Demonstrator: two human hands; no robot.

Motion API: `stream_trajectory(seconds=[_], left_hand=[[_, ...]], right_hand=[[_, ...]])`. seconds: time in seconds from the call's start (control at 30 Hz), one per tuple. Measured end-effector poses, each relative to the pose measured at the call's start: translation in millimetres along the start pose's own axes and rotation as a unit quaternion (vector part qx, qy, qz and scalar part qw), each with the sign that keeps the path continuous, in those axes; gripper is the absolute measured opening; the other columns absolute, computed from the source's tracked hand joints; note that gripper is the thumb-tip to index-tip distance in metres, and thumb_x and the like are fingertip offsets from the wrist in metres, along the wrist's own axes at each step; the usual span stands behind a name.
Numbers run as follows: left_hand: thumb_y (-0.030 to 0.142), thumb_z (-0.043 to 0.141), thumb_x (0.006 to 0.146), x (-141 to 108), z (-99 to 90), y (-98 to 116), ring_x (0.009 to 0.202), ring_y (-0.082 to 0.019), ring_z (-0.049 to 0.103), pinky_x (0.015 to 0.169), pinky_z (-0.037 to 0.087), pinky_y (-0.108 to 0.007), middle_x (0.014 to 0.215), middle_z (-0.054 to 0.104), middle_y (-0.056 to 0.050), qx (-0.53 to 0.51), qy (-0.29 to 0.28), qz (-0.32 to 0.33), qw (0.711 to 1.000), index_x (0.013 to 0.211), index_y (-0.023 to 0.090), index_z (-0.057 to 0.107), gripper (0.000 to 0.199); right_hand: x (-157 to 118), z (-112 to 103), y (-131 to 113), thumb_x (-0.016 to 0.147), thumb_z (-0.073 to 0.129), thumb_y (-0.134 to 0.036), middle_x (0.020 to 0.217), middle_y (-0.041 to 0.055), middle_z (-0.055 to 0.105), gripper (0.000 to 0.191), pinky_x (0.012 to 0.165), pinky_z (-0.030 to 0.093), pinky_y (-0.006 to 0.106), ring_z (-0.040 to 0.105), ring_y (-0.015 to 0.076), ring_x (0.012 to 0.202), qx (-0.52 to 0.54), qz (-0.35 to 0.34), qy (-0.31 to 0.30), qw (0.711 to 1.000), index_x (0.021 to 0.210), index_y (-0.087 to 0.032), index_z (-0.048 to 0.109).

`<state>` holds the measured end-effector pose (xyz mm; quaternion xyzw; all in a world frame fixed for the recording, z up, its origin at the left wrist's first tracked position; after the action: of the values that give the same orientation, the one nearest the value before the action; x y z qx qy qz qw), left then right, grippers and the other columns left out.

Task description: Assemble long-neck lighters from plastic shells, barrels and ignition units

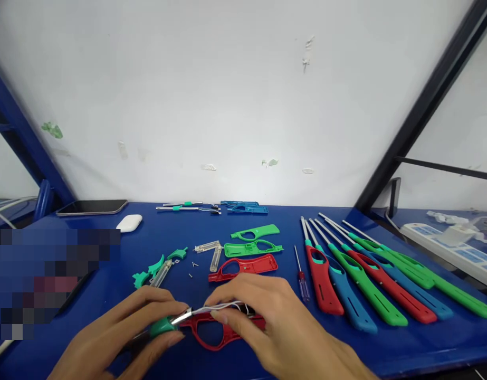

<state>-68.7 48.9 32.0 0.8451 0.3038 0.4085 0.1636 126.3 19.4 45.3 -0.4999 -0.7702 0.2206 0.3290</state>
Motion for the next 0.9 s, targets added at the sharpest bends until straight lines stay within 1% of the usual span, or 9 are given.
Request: stream_trajectory(seconds=[0.07,0.17,0.3,0.37,0.5,0.63,0.73,0.8,0.9], left_hand=[[0.03,0.062,0.104,-5,8.7,-4,0.081,-0.01,0.077,0.076,0.058,-0.01,0.101,0.076,0.006,0.012,-0.031,0.006,0.999,0.115,0.037,0.075,0.019],[0.021,0.053,0.106,-10,19.4,-13,0.084,-0.01,0.077,0.08,0.06,-0.013,0.105,0.074,0.003,0.038,-0.062,-0.004,0.997,0.119,0.034,0.074,0.027],[0.017,0.045,0.106,-15,23.0,-17,0.08,-0.013,0.076,0.076,0.063,-0.018,0.104,0.073,-0.002,0.102,-0.041,0.017,0.994,0.117,0.028,0.076,0.035],[0.016,0.043,0.106,-17,22.6,-16,0.08,-0.015,0.076,0.075,0.064,-0.021,0.101,0.073,-0.004,0.126,-0.026,0.032,0.991,0.113,0.027,0.078,0.037],[0.014,0.042,0.105,-20,23.8,-20,0.077,-0.015,0.073,0.073,0.064,-0.024,0.098,0.073,-0.004,0.15,-0.029,0.028,0.988,0.11,0.026,0.079,0.04],[0.012,0.041,0.104,-22,25.7,-24,0.076,-0.015,0.071,0.071,0.063,-0.023,0.097,0.072,-0.004,0.138,-0.046,0.015,0.989,0.112,0.028,0.08,0.042],[0.013,0.043,0.104,-22,23.7,-23,0.078,-0.015,0.071,0.072,0.063,-0.022,0.098,0.073,-0.003,0.121,-0.056,0.004,0.991,0.116,0.032,0.079,0.042],[0.014,0.044,0.104,-23,22.3,-22,0.082,-0.015,0.072,0.074,0.063,-0.021,0.102,0.073,-0.003,0.116,-0.065,-0.003,0.991,0.119,0.035,0.077,0.043],[0.01,0.043,0.102,-26,23.6,-22,0.086,-0.016,0.072,0.076,0.063,-0.022,0.105,0.073,-0.003,0.126,-0.075,0.007,0.989,0.126,0.035,0.075,0.047]], right_hand=[[-2,10,2,0.107,0.064,-0.032,0.101,-0.0043,0.081,0.015,0.084,0.058,0.019,0.077,0.0133,0.09,0.002,-0.018,0.015,1.0,0.109,-0.033,0.078],[-2,20,4,0.108,0.061,-0.025,0.101,-0.0016,0.08,0.019,0.084,0.059,0.018,0.077,0.0129,0.088,-0.023,-0.037,0.024,0.999,0.108,-0.029,0.079],[-3,31,9,0.111,0.054,-0.026,0.101,0.0011,0.078,0.026,0.08,0.061,0.022,0.076,0.0148,0.086,-0.074,-0.044,0.012,0.996,0.111,-0.028,0.081],[-4,36,12,0.112,0.052,-0.028,0.102,0.0027,0.078,0.029,0.078,0.061,0.024,0.075,0.0163,0.086,-0.089,-0.046,0.004,0.995,0.112,-0.028,0.081],[-5,44,19,0.111,0.054,-0.028,0.105,0.0033,0.076,0.028,0.079,0.059,0.026,0.073,0.0175,0.088,-0.098,-0.032,-0.016,0.995,0.114,-0.029,0.081],[-6,50,23,0.11,0.054,-0.023,0.103,0.0027,0.073,0.027,0.077,0.056,0.026,0.07,0.0163,0.086,-0.097,-0.03,-0.03,0.994,0.114,-0.029,0.08],[-6,52,24,0.109,0.053,-0.022,0.101,0.003,0.07,0.027,0.075,0.055,0.027,0.067,0.0161,0.083,-0.1,-0.035,-0.029,0.994,0.112,-0.027,0.08],[-6,52,24,0.109,0.054,-0.021,0.101,0.0031,0.069,0.027,0.075,0.054,0.027,0.067,0.0161,0.083,-0.096,-0.037,-0.027,0.994,0.112,-0.027,0.079],[-5,51,24,0.109,0.054,-0.02,0.101,0.0035,0.07,0.026,0.075,0.053,0.027,0.067,0.0161,0.084,-0.085,-0.039,-0.018,0.995,0.111,-0.026,0.079]])
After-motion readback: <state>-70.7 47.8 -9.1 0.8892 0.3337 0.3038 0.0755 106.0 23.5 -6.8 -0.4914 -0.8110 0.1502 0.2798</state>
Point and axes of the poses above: each hand's wrist, its own x-axis towards the middle knuckle, its own z-axis out of the palm, y = z × x, the point moved 8 cm from there along x, towards the middle knuckle
